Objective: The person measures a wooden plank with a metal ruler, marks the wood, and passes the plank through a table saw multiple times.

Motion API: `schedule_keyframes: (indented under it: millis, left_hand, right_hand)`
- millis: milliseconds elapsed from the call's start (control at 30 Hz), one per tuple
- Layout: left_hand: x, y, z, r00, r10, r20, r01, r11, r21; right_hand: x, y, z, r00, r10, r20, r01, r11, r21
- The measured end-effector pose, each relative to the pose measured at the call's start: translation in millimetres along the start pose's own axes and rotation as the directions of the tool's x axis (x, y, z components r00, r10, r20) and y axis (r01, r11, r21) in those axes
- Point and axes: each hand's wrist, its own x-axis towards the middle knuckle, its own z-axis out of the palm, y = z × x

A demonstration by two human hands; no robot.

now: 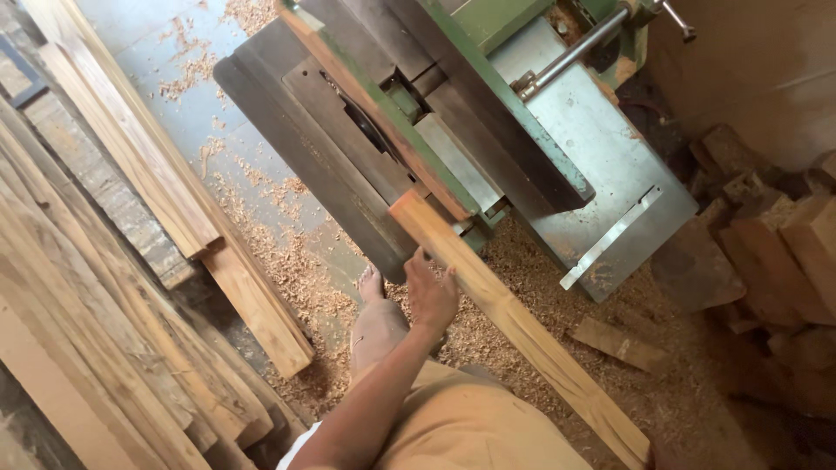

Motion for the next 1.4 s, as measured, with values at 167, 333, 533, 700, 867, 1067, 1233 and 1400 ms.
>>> schedule_keyframes:
  millis: [167,333,533,700,867,1067,1233,1400]
  left_hand:
    - [52,-51,-35,0.924,0.261,-0.28,-0.231,0.964,0.135]
    - [168,-60,-110,0.936,0.161,-0.313,-0.132,0.985,0.11]
    - [164,11,-101,0.802,0.575,0.162,-0.597,0.762,0.252]
    - [146,62,-6,0.239,0.752,0.614,-0.965,0.112,0.238]
    - [174,78,71,0.288,0.296,0.911,-0.958,0.081,0.276]
    - [180,47,106,0.273,0.373,0.887,-0.961,0.06,0.271]
    - [176,46,108,0.26,0.369,0.892,-0.965,0.061,0.256]
    - [178,55,100,0.251,0.322,0.913,-0.967,0.048,0.249]
  right_hand:
    - [8,-38,9,0.968,-0.196,-0.157,0.193,0.981,-0.035]
    - [31,-182,-23,0.858,-0.414,-0.304,0.436,0.9,0.004]
    - [15,-318,-98,0.841,-0.445,-0.307,0.506,0.849,0.153]
    - [48,-333,-122,0.869,-0.319,-0.378,0.454,0.819,0.352]
    - [148,-335,-132,0.778,-0.515,-0.36,0.626,0.689,0.365]
    - [212,-340,-101,0.859,-0.49,-0.149,0.506,0.764,0.4]
    - [210,-343,-70,0.855,-0.376,-0.357,0.458,0.87,0.181]
    - [207,-350,-74,0.856,-0.35,-0.381,0.42,0.9,0.117]
